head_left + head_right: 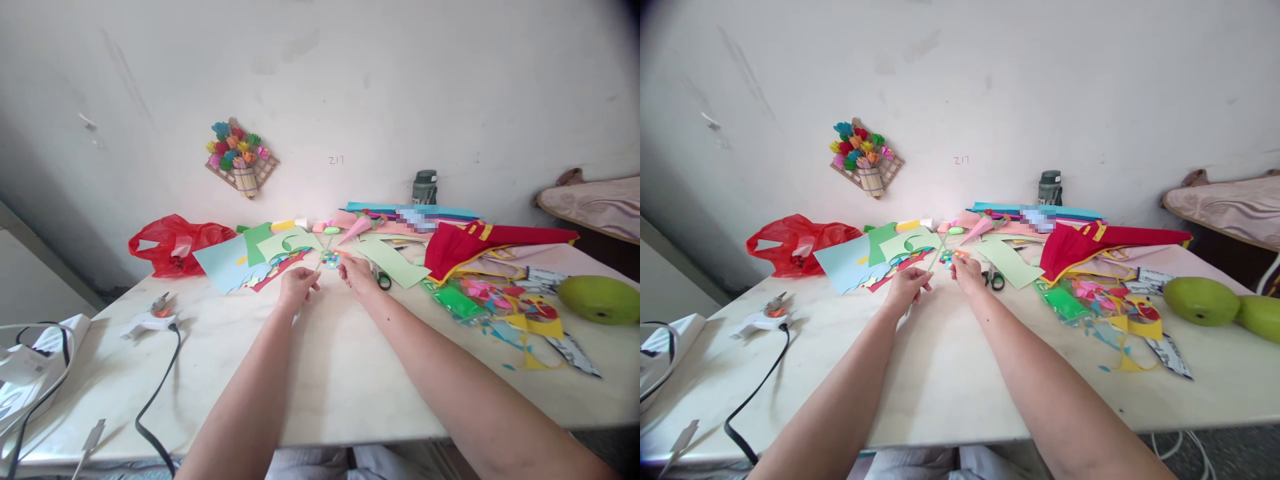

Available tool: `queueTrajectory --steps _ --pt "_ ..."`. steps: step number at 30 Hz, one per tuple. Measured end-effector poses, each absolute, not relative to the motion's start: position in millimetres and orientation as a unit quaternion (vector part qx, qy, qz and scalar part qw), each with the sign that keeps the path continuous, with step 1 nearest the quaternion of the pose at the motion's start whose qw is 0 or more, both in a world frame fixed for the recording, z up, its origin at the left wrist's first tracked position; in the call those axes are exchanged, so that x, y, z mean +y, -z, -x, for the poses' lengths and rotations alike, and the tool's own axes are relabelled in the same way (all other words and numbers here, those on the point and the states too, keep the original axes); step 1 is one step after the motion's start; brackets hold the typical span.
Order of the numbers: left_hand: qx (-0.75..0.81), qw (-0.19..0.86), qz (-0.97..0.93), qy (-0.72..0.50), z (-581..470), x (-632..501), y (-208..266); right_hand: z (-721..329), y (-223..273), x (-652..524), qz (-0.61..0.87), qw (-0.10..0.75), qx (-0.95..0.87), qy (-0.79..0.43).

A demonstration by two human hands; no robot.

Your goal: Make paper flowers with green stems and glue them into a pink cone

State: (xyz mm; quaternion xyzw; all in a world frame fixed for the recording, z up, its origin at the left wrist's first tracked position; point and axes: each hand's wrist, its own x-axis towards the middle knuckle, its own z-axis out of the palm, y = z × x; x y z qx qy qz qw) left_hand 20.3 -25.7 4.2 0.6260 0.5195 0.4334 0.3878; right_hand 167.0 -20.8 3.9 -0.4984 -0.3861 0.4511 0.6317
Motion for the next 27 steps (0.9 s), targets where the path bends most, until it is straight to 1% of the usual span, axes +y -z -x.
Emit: queueTrajectory --steps 3,6,8,10,11,13,17,19,23,27 --pt "0.552 0.308 -0.653 -0.418 -22.3 -22.5 -1.4 -165.9 -4.3 -21.4 0.506 0.615 -0.420 -0.435" --pt "0.556 0.241 -0.681 -0.411 -23.9 -20.9 1.1 -163.8 -4.4 -23.6 0.491 0.593 -0.451 -0.451" --pt "0.560 0.217 -0.691 -0.401 -25.2 -22.2 0.8 -161.9 -4.5 -25.2 0.464 0.588 -0.469 -0.467" --pt "0.554 0.223 -0.700 -0.391 -26.9 -25.4 -1.3 -160.2 -4.8 -26.0 0.451 0.591 -0.479 -0.467" --pt "0.543 0.243 -0.705 -0.387 -27.6 -27.4 -2.9 -159.9 -5.1 -26.2 0.451 0.596 -0.477 -0.462" --pt "0.505 0.319 -0.706 -0.382 -28.0 -30.9 -6.5 -160.7 -6.0 -25.8 0.451 0.614 -0.460 -0.456" --pt "0.425 0.542 -0.612 -0.389 -22.8 -32.7 -11.3 -167.2 -7.2 -24.3 0.415 0.624 -0.430 -0.504" --pt "0.402 0.617 -0.562 -0.376 -18.7 -31.9 -11.5 -170.3 -6.9 -23.5 0.390 0.616 -0.427 -0.534" --pt "0.342 0.678 -0.555 -0.340 -13.3 -32.1 -9.6 -172.5 -6.4 -23.1 0.348 0.615 -0.436 -0.557" --pt "0.313 0.689 -0.554 -0.347 -12.3 -34.0 -9.2 -172.4 -6.4 -23.6 0.329 0.613 -0.448 -0.561"
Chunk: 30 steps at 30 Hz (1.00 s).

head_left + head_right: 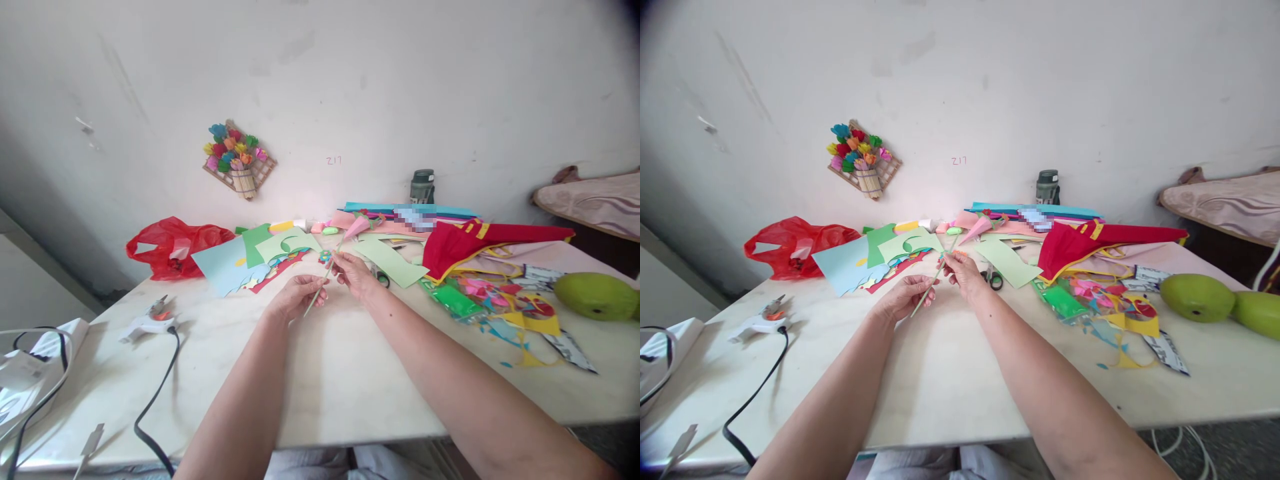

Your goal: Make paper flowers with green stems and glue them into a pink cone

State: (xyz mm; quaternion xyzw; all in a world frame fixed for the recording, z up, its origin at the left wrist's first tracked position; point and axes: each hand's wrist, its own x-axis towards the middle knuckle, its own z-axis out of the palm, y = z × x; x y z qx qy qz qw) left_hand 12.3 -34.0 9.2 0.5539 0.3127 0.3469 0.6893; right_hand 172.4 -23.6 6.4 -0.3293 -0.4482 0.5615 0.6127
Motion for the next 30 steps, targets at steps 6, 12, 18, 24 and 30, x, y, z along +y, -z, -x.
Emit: queueTrajectory --steps 6,12,18,24,30 --pt "0.326 0.674 -0.566 -0.345 -14.1 -35.8 -11.4 -172.4 -4.8 -24.6 0.366 0.607 -0.473 -0.523" --pt "0.376 0.649 -0.557 -0.357 -16.2 -34.0 -8.7 -169.8 -7.7 -25.9 0.396 0.635 -0.485 -0.453" --pt "0.386 0.648 -0.582 -0.305 -17.1 -35.5 -10.8 -172.5 -8.0 -23.7 0.418 0.639 -0.455 -0.459" --pt "0.371 0.642 -0.575 -0.345 -22.6 -36.6 -8.9 -166.6 -7.5 -25.9 0.448 0.608 -0.462 -0.465" --pt "0.370 0.637 -0.558 -0.382 -21.8 -34.0 -6.3 -167.6 -7.3 -21.0 0.454 0.593 -0.489 -0.451"
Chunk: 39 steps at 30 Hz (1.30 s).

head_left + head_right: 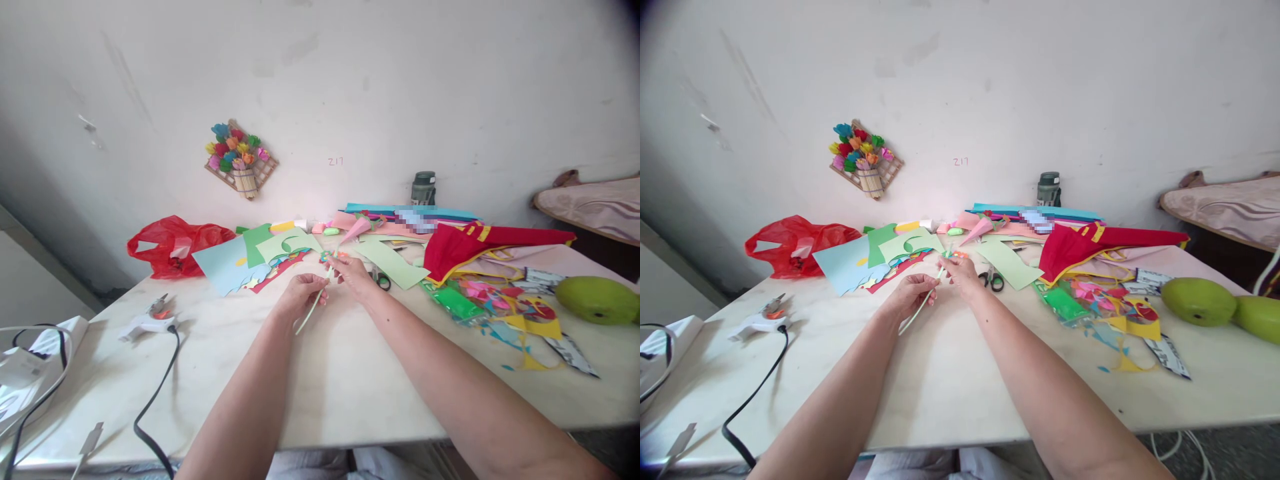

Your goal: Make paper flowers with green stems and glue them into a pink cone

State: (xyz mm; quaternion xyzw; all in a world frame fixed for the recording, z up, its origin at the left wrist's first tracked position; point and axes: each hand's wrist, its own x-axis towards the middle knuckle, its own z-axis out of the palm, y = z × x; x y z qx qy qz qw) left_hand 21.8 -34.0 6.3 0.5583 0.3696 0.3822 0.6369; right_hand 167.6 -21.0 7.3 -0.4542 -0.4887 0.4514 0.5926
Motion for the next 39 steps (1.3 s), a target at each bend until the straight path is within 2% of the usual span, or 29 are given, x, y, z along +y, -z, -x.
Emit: queueTrajectory --steps 4,11,15,22,26,29,31,36,39 --pt "0.361 0.656 -0.581 -0.320 -18.2 -35.7 -9.4 -175.6 -8.0 -20.5 0.442 0.619 -0.478 -0.439" --pt "0.351 0.634 -0.574 -0.383 -21.1 -33.7 -5.5 -162.4 -7.9 -28.5 0.432 0.543 -0.538 -0.479" --pt "0.356 0.639 -0.573 -0.369 -21.2 -34.0 -5.6 -164.0 -5.4 -25.9 0.454 0.575 -0.523 -0.435" --pt "0.349 0.646 -0.560 -0.385 -21.0 -31.4 -2.4 -163.3 -0.7 -20.8 0.456 0.571 -0.561 -0.390" --pt "0.381 0.624 -0.525 -0.436 -19.6 -27.8 -0.3 -181.4 0.5 -8.2 0.512 0.636 -0.466 -0.342" --pt "0.397 0.600 -0.487 -0.495 -17.7 -26.2 -1.2 -199.9 1.1 0.5 0.567 0.635 -0.435 -0.292" --pt "0.405 0.593 -0.467 -0.515 -16.6 -25.6 -2.1 -206.6 -0.3 2.8 0.602 0.591 -0.475 -0.249" --pt "0.402 0.597 -0.438 -0.539 -16.5 -25.2 -2.5 -200.4 -9.8 1.5 0.690 0.381 -0.611 -0.071" --pt "0.391 0.595 -0.432 -0.553 -17.8 -24.7 -1.3 -194.6 -13.4 3.6 0.693 0.278 -0.665 0.007"
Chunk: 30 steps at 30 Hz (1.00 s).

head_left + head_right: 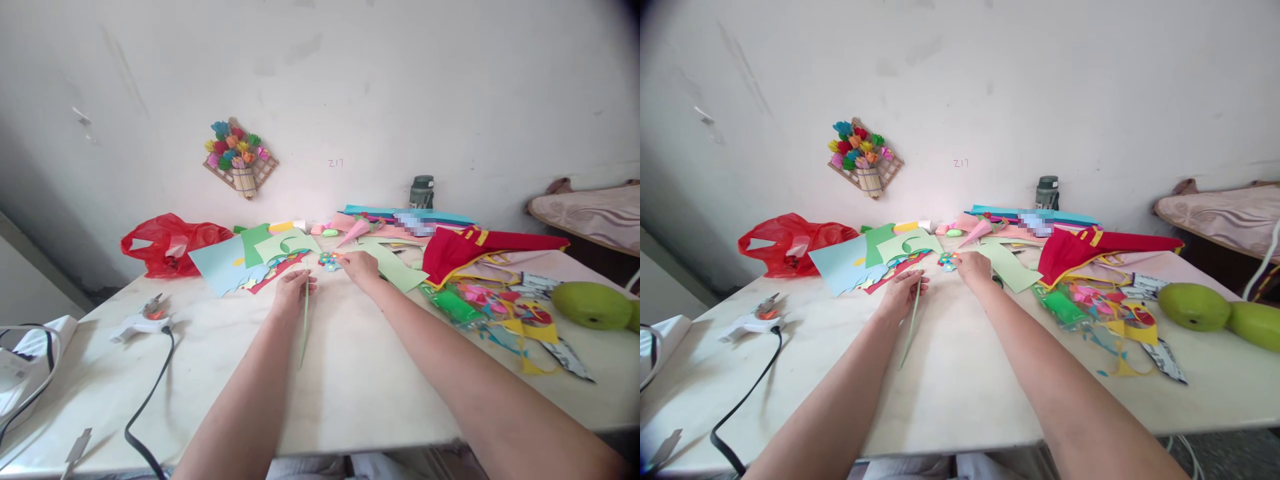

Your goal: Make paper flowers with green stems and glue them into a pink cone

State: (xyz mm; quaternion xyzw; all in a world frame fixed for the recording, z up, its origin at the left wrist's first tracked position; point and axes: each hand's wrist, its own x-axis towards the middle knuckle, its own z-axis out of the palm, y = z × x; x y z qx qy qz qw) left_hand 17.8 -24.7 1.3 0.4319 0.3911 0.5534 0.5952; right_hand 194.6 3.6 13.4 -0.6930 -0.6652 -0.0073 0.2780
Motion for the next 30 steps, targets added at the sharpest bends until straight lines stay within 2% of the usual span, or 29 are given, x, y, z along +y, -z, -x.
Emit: queueTrajectory --steps 3,8,14,19,22,25,28,30 --pt "0.391 0.589 -0.426 -0.564 -19.1 -24.2 -0.4 -192.5 -12.9 6.8 0.663 0.202 -0.719 0.055" --pt "0.387 0.590 -0.426 -0.566 -20.3 -24.2 0.0 -188.2 -9.0 10.5 0.608 0.120 -0.777 0.110" --pt "0.395 0.589 -0.433 -0.557 -20.7 -23.5 1.3 -177.2 1.0 21.2 0.576 0.074 -0.804 0.125" --pt "0.394 0.592 -0.430 -0.557 -20.3 -21.2 3.7 -172.0 2.7 23.0 0.575 0.085 -0.800 0.146" --pt "0.385 0.598 -0.430 -0.556 -19.7 -20.2 4.2 -169.5 -2.4 18.7 0.572 0.150 -0.792 0.150" --pt "0.377 0.601 -0.426 -0.561 -18.6 -20.8 2.6 -164.5 -6.4 15.4 0.589 0.284 -0.750 0.100" --pt "0.376 0.609 -0.421 -0.557 -17.1 -23.0 -0.8 -156.8 -7.5 13.6 0.616 0.436 -0.651 -0.079" --pt "0.372 0.618 -0.424 -0.548 -16.6 -24.8 -2.8 -151.9 -7.2 11.5 0.576 0.509 -0.595 -0.234"
